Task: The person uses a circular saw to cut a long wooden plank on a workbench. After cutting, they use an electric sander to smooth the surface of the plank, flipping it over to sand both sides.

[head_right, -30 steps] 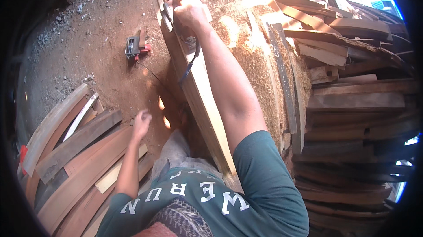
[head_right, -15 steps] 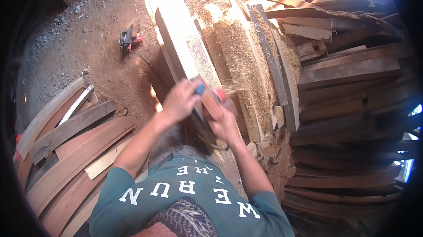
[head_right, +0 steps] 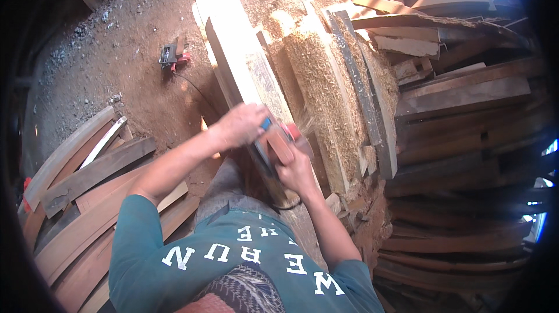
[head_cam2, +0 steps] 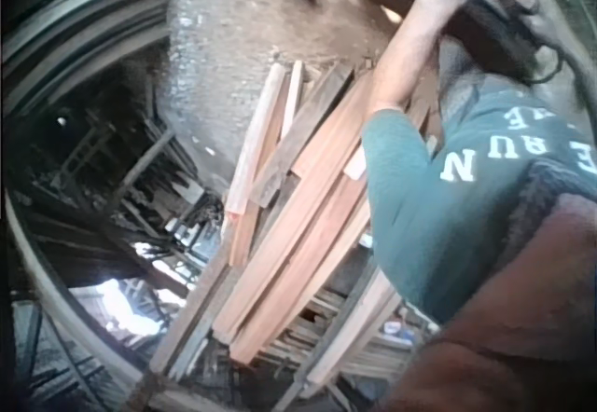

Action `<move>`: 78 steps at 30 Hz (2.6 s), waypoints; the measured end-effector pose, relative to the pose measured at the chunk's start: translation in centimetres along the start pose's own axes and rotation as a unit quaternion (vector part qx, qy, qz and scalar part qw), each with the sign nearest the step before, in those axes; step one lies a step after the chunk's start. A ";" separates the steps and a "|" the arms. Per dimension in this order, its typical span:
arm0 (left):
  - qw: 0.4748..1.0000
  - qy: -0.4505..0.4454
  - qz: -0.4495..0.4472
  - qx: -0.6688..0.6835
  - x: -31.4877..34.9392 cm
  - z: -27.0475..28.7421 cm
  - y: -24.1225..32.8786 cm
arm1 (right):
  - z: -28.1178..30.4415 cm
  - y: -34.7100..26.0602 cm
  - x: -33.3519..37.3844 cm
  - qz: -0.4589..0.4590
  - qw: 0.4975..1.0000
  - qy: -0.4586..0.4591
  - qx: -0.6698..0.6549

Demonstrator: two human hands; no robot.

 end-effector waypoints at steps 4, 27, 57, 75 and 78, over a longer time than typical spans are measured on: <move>0.978 0.120 0.169 0.002 0.7 6.3 -8.6 | -3.1 -4.1 -12.9 -0.013 0.999 -0.005 0.033; 0.823 -0.131 0.502 0.233 26.1 -15.6 -10.8 | -11.3 -11.3 -37.3 0.056 0.992 -0.068 0.090; 0.781 -0.124 0.539 0.290 27.8 -17.1 -7.5 | -7.5 -9.3 -25.6 0.087 0.994 -0.054 0.047; 0.787 -0.121 0.535 0.282 26.4 -16.9 -9.5 | -12.7 -12.2 -39.6 -0.027 0.989 -0.073 0.128; 0.811 -0.119 0.501 0.276 24.9 -17.8 -7.0 | -9.5 -10.7 -28.8 0.035 0.992 -0.088 0.080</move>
Point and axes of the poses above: each hand's wrist, its own x-axis away from the middle knuckle, its own z-axis out of the back of the hand, y = z × x, the point moved 4 cm from there along -x, towards the middle knuckle, and after that the axes turned 14 degrees about -x, right-handed, at the moved point
